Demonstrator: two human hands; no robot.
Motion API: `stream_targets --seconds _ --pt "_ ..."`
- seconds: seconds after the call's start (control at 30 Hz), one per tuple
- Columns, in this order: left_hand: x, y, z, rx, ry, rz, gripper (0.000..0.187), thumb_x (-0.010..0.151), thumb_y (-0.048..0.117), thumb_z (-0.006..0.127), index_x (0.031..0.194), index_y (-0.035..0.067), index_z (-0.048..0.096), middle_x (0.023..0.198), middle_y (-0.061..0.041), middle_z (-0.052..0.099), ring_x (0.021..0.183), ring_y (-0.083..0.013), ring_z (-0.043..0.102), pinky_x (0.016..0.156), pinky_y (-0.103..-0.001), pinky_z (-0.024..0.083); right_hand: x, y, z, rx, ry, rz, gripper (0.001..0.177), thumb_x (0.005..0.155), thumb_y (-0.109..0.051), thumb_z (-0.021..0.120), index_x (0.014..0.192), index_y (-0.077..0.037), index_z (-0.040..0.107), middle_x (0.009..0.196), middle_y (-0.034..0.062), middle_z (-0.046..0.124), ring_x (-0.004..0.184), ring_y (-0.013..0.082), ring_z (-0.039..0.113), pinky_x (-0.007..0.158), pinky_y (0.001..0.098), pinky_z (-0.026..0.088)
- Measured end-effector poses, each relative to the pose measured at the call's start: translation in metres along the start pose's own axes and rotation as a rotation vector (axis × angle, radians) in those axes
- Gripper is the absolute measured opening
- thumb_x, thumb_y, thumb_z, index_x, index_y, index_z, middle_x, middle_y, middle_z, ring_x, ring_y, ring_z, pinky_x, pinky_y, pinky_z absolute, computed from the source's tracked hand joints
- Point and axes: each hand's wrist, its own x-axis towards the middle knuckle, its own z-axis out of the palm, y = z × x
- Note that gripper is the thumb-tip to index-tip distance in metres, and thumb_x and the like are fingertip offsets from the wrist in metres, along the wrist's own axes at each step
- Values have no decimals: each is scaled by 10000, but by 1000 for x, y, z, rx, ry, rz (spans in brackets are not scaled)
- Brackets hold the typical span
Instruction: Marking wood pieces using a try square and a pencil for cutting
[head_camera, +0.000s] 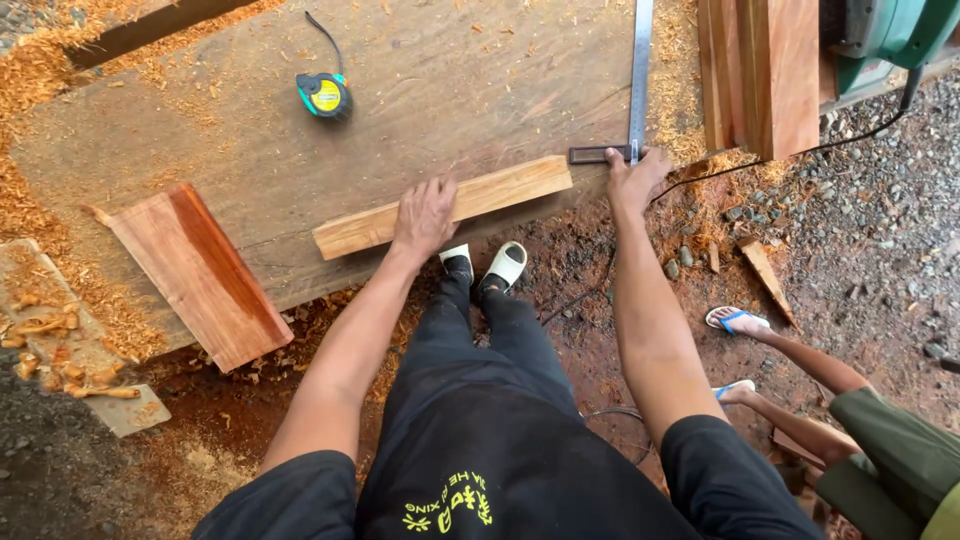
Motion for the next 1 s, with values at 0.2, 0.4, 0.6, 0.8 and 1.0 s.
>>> stream_targets --seconds 0.2,0.4,0.6,0.8,1.0 --pt "-7 5 -6 -72 65 -24 437 735 338 806 1058 150 581 920 -55 560 843 -299 684 761 -427 517 -4 -26 -32 291 -147 143 562 818 -304 917 1094 -75 484 1058 141 472 864 292 597 790 412 482" --pt "-8 15 -26 -84 129 -28 417 748 386 806 1021 171 575 884 -41 545 810 -290 670 690 -427 512 -33 -55 -109 832 -104 -59 257 1008 7 656 1114 -73 436 900 105 600 663 147 633 632 236 522" --pt "-7 29 -53 -45 87 -11 518 729 438 834 1065 136 582 937 -83 592 873 -307 680 747 -435 518 -110 -86 -164 849 -195 53 113 1039 -43 634 1086 -49 532 834 50 620 556 89 559 494 177 468" --pt "25 70 -68 -152 104 44 918 679 427 907 1425 80 499 1181 -191 628 1032 -370 683 894 -495 495 -149 -67 -125 971 -349 293 111 1034 -79 594 1124 -17 610 719 25 660 474 42 558 366 143 431" --pt "58 85 -30 -64 124 140 791 765 464 845 1374 90 504 1054 -124 637 928 -300 694 828 -425 520 -151 -58 -115 1075 -291 347 140 1062 -123 550 1141 -22 606 753 31 676 465 21 537 336 126 378"
